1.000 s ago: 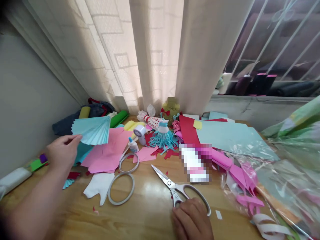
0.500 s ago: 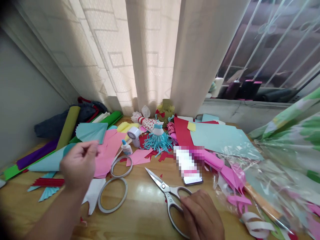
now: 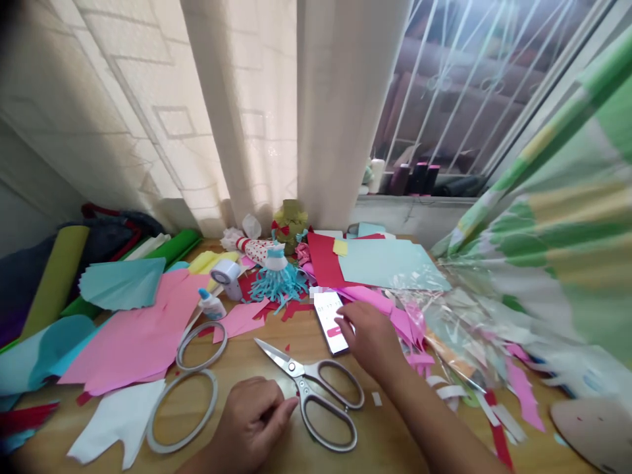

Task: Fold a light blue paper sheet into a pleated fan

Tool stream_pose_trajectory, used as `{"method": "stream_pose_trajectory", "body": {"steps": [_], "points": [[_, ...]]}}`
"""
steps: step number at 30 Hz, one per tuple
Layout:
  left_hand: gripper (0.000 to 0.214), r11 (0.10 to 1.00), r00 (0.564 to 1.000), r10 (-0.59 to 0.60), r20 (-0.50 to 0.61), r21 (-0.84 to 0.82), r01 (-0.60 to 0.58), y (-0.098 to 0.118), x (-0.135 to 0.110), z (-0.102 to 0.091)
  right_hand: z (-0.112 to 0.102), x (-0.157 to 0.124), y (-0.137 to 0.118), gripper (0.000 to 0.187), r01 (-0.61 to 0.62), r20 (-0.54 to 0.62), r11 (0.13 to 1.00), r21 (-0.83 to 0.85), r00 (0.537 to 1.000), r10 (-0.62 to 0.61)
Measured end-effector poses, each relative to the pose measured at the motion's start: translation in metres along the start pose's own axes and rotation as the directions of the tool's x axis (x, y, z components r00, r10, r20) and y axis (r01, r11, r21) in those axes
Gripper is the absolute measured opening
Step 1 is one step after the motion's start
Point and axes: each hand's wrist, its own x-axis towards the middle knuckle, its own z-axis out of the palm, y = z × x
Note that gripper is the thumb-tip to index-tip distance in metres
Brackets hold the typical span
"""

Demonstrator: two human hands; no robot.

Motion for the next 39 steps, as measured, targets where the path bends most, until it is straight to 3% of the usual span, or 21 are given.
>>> {"method": "stream_pose_trajectory", "body": {"steps": [6, 10, 14, 17, 19, 22, 24, 25, 27, 30, 32, 36, 39], "points": [[0.028, 0.996, 0.995, 0.092, 0.037, 0.0, -0.092, -0.008, -0.004, 0.003, -0.005, 0.056, 0.039, 0.016, -0.117, 0.087, 0.99, -0.082, 0.988, 0.124], [0.029, 0.994, 0.993, 0.102, 0.055, -0.037, -0.1, -0.006, -0.005, 0.005, -0.002, 0.063, 0.034, 0.017, -0.139, 0.109, 0.989, -0.055, 0.983, 0.144], [0.033, 0.992, 0.995, 0.082, 0.058, -0.099, -0.075, -0.01, -0.007, 0.009, 0.011, 0.054, 0.0, 0.027, -0.058, 0.145, 0.998, 0.015, 0.988, 0.056], [0.033, 0.995, 0.998, 0.044, 0.043, -0.094, -0.039, -0.014, -0.007, 0.012, 0.02, 0.051, -0.038, 0.024, 0.096, 0.205, 0.987, 0.129, 0.971, -0.121], [0.032, 0.996, 0.999, 0.031, 0.025, -0.083, -0.028, -0.013, -0.007, 0.011, 0.025, 0.054, -0.066, 0.018, 0.212, 0.243, 0.952, 0.219, 0.934, -0.264], [0.033, 0.999, 0.999, 0.048, 0.014, -0.023, -0.048, -0.009, -0.008, -0.004, 0.031, 0.062, -0.106, 0.014, 0.346, 0.267, 0.883, 0.316, 0.861, -0.433], [0.038, 0.991, 0.999, -0.037, -0.004, 0.129, 0.038, -0.014, -0.009, -0.03, 0.035, 0.067, -0.127, 0.013, 0.397, 0.269, 0.847, 0.354, 0.824, -0.499], [0.039, 0.948, 0.981, -0.183, -0.057, 0.256, 0.192, -0.021, -0.01, -0.047, 0.037, 0.069, -0.135, 0.013, 0.412, 0.267, 0.834, 0.366, 0.812, -0.518], [0.034, 0.838, 0.908, -0.376, -0.187, 0.349, 0.419, -0.044, -0.011, -0.086, 0.039, 0.068, -0.146, 0.013, 0.432, 0.26, 0.818, 0.379, 0.799, -0.543], [0.017, 0.67, 0.788, -0.552, -0.271, 0.418, 0.613, -0.093, -0.014, -0.141, 0.041, 0.058, -0.151, 0.013, 0.439, 0.256, 0.815, 0.378, 0.797, -0.548], [0.024, 0.553, 0.695, -0.658, -0.29, 0.439, 0.708, -0.123, -0.015, -0.163, 0.042, 0.048, -0.149, 0.013, 0.426, 0.268, 0.826, 0.369, 0.802, -0.533], [0.039, 0.401, 0.528, -0.808, -0.26, 0.413, 0.817, -0.156, -0.018, -0.17, 0.041, 0.026, -0.141, 0.012, 0.405, 0.304, 0.84, 0.362, 0.8, -0.517], [0.047, 0.399, 0.484, -0.847, -0.221, 0.337, 0.853, -0.162, -0.02, -0.163, 0.036, 0.012, -0.131, 0.013, 0.373, 0.319, 0.853, 0.364, 0.811, -0.491]]}}
